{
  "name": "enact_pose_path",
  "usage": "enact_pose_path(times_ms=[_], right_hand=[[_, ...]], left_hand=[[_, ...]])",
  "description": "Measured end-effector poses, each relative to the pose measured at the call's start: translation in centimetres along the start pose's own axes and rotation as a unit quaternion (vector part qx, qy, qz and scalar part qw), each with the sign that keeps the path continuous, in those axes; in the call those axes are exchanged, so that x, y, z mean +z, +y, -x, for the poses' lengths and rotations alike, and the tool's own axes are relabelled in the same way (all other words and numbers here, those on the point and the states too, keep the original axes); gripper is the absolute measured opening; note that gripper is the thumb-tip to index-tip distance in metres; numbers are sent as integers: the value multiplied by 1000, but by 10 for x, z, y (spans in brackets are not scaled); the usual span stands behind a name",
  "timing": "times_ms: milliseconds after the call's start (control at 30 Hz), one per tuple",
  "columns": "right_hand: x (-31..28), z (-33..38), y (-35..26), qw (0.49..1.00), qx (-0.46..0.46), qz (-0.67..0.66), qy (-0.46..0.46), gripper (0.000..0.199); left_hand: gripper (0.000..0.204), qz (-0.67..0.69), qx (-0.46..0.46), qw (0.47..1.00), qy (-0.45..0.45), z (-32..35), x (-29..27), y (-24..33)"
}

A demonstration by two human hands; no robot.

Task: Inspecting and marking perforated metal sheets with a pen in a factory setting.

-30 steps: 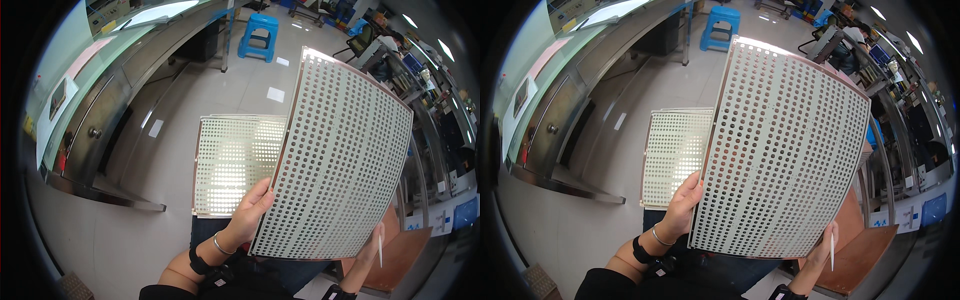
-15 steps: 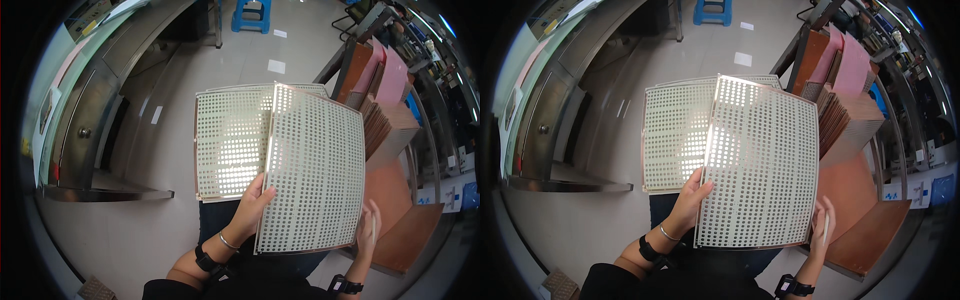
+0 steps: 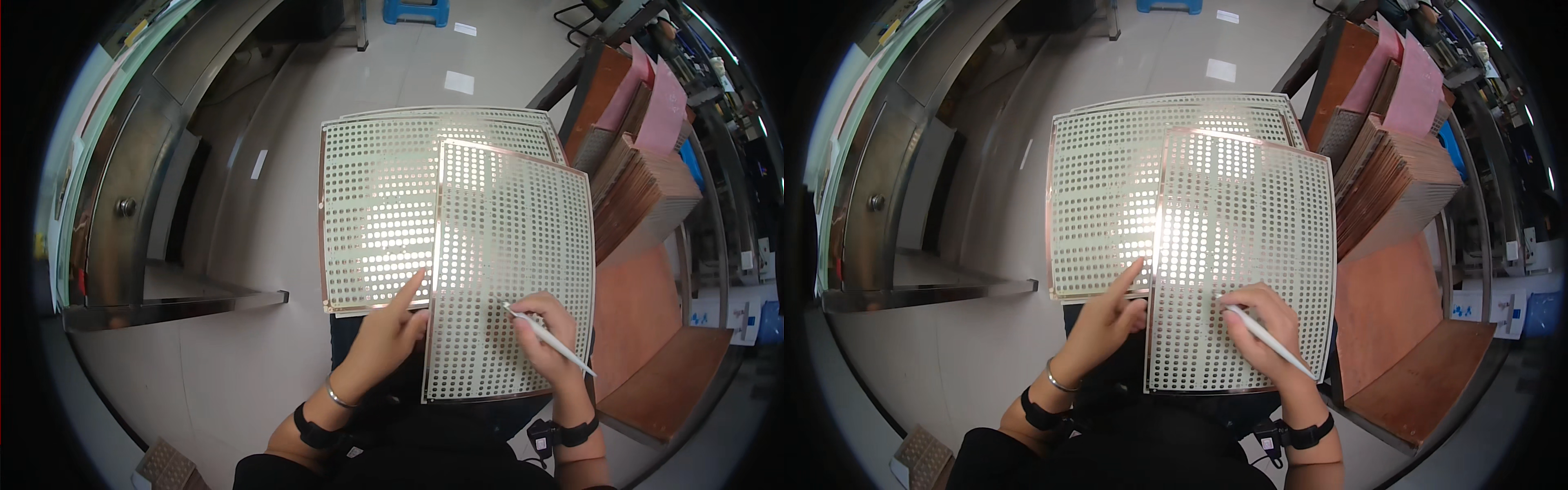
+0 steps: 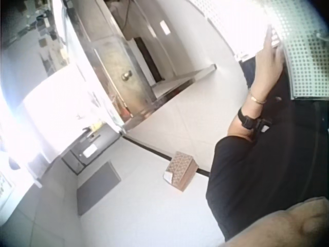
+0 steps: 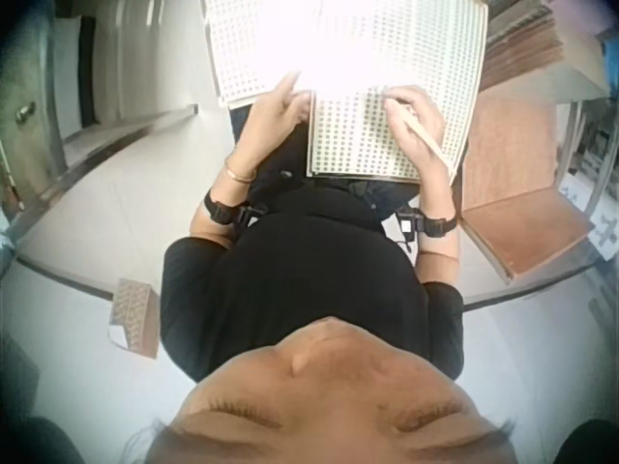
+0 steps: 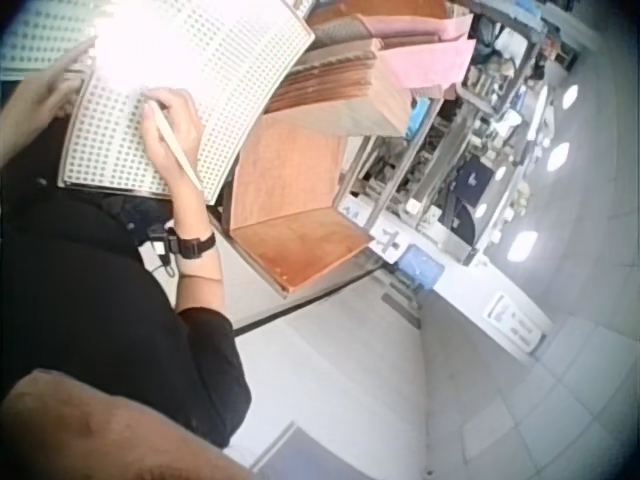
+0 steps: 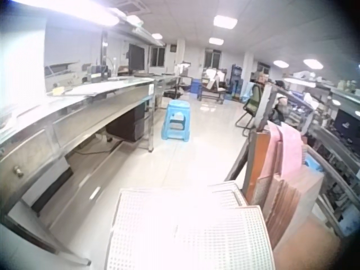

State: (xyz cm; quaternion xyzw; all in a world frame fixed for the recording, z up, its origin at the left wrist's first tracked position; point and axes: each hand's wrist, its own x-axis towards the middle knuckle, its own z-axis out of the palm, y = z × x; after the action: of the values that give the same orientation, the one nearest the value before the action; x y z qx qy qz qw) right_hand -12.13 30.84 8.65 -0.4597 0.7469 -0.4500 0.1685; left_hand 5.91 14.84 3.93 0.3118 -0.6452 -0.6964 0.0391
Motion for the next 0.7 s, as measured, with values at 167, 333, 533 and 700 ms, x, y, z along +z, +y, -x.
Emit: enact_pose_path(times_ms=[167,333,533,700], right_hand=[[23,-15,8,990,3,-64,-122,18],[40,-20,16,988,-59,-33,-139,21],[44,-11,17,983,-108,34,-142,26],[51,-2,22,974,-165,91,-124,38]], left_hand=[[37,-171,195,960,107,1,-17,-2],[46,-333,327,883,60,-19,-19,6],[68,-414,292,862,27,-25,-17,0],[67,-435,290,852,28,-28,-17,0]])
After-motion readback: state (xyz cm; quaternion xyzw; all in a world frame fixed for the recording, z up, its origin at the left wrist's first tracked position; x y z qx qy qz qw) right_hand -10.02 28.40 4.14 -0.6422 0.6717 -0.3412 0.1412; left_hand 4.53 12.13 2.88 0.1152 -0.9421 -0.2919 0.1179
